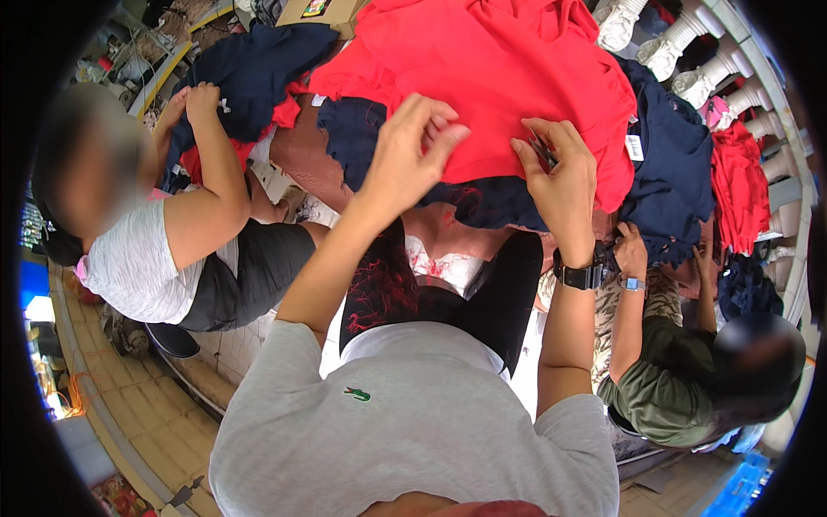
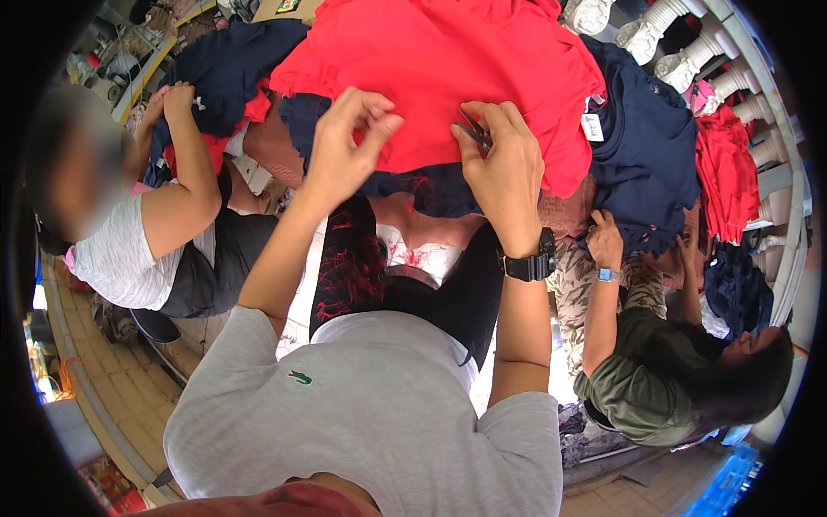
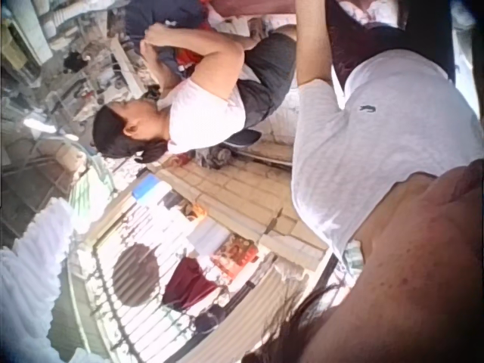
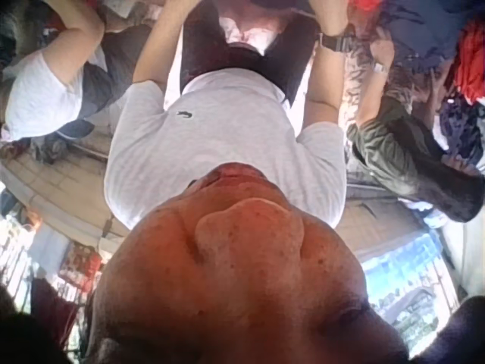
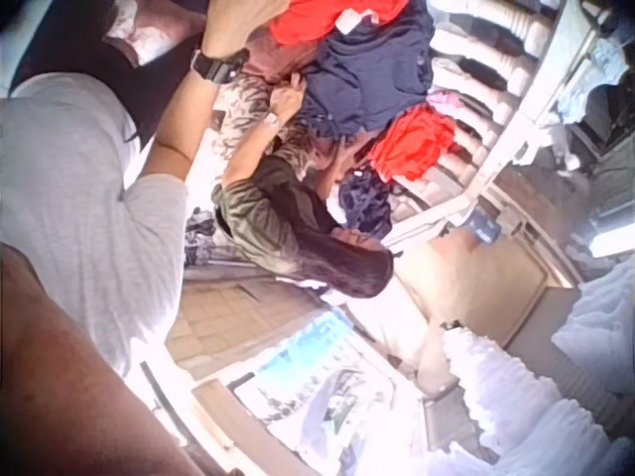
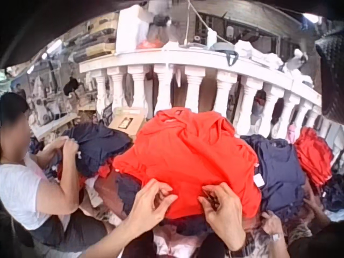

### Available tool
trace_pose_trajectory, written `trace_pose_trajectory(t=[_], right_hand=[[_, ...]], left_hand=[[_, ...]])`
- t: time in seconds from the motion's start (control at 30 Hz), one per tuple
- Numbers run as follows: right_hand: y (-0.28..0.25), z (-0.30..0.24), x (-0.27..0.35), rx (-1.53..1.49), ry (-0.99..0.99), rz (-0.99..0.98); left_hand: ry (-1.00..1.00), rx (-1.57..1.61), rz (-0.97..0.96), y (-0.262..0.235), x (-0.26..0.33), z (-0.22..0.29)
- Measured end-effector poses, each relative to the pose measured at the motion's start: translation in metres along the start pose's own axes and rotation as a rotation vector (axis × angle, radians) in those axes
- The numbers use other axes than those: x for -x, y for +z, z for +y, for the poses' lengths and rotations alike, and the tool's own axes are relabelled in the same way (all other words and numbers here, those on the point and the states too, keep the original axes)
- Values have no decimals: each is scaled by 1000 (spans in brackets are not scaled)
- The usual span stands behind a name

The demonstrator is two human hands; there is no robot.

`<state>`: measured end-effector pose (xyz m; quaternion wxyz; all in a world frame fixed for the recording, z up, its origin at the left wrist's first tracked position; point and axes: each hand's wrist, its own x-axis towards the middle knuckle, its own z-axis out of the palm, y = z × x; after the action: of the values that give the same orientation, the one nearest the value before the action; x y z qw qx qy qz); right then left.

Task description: The person trims loose threads and tags from a red hoodie using small scissors. They repeatedly lift and turn the garment to access different areas, cutting small threads and removing tags from the fabric.

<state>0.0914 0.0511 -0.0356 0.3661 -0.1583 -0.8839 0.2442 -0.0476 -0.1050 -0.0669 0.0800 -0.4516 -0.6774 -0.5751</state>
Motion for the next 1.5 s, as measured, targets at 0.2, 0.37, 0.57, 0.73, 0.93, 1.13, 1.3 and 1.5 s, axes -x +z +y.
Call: trace_pose_trajectory(t=[0.2,0.37,0.57,0.73,0.93,1.13,1.3,1.5], right_hand=[[6,-9,5,0,-61,33],[0,-25,-3,-101,-227,-71],[4,-11,-21,46,-408,-195],[7,-4,-23,132,-504,-205],[7,-3,-18,182,-555,-172],[7,-6,-15,185,-530,-157],[5,-8,-14,171,-529,-137],[11,-7,-18,180,-535,-146]], left_hand=[[-104,23,119,33,22,-15],[-254,198,51,18,14,-14],[-298,245,-4,15,13,-12],[-331,376,-40,13,12,-16],[-334,449,-73,11,13,-15],[-353,446,-95,9,13,-10],[-326,462,-77,9,13,-10],[-350,469,-74,8,12,-8]])
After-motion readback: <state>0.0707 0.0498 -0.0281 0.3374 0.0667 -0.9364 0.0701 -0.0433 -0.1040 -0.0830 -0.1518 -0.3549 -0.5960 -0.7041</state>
